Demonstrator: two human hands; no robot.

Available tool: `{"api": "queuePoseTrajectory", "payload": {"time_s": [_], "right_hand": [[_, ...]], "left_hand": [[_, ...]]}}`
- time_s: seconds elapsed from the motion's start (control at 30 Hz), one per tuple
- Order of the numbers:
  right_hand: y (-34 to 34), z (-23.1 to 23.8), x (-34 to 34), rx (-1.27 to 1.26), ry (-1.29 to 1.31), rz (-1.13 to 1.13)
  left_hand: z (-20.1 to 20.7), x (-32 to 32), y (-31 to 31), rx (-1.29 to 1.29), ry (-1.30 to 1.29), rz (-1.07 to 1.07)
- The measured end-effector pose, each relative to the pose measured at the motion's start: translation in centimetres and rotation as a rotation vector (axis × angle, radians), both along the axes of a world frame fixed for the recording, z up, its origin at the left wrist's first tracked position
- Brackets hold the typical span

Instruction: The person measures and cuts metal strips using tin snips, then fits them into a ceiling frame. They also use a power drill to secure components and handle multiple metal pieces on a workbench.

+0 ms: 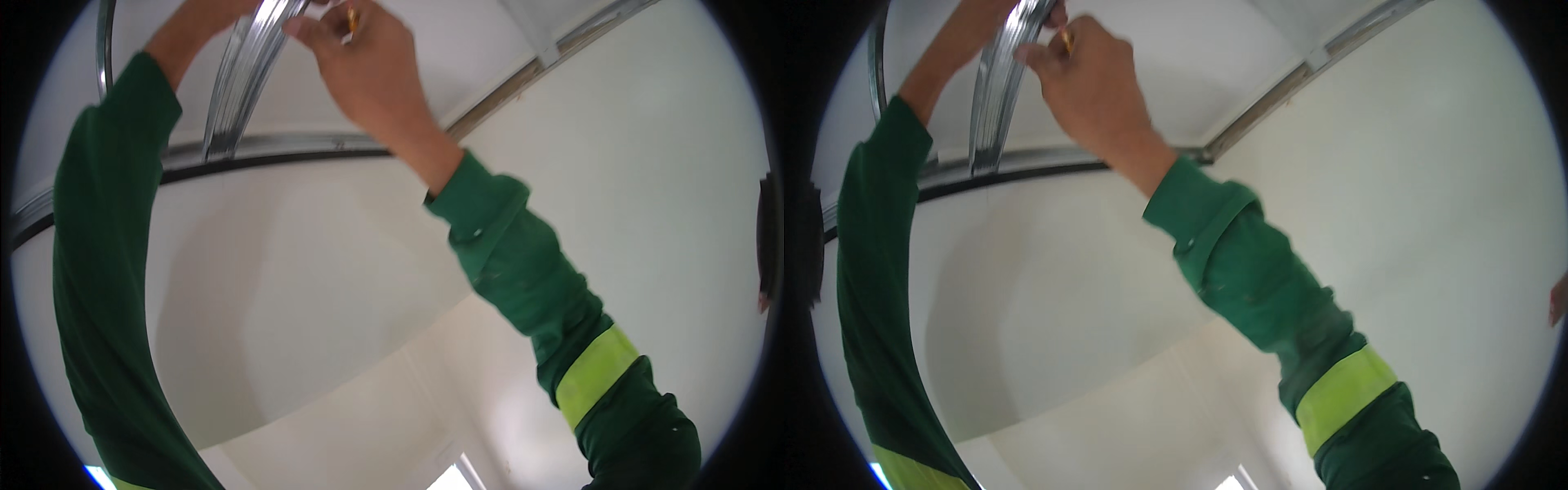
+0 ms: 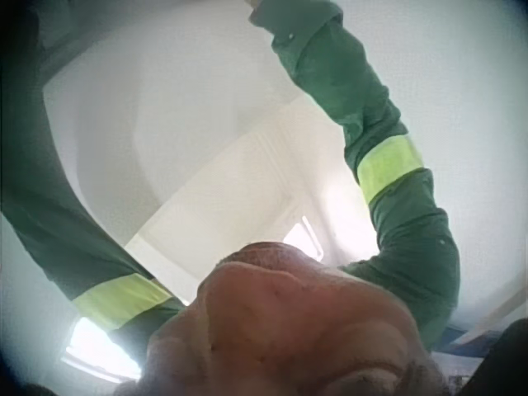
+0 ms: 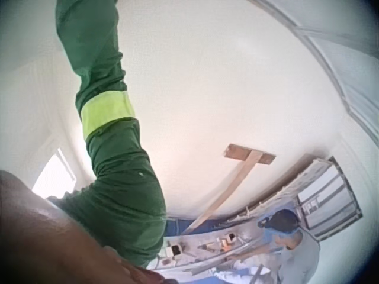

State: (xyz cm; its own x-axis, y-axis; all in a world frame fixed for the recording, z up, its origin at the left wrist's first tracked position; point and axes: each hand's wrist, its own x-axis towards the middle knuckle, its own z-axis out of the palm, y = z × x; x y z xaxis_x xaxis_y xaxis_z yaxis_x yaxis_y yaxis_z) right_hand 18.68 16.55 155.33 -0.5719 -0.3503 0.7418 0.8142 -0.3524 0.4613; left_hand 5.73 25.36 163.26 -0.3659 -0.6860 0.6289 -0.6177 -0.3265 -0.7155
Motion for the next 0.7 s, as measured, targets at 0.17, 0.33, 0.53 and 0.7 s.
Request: {"api": "queuePoseTrajectory", "payload": {"time_s": [0.17,0.33,0.53,0.7], "right_hand": [[-0.9,2.1,2.2,-0.109,0.081,0.290],[-0.2,2.3,2.0,-0.210,0.112,0.296],[-0.3,4.1,0.9,-0.236,0.196,0.326],[0.4,7.2,2.5,-0.274,0.008,0.049]], "left_hand": [[1.7,0.9,-0.5,-0.041,0.100,0.019],[1.7,1.7,-0.6,0.054,0.119,-0.084],[3.5,2.6,-0.5,0.156,-0.083,-0.143],[6.2,5.9,1.7,0.145,-0.106,-0.221]]}}
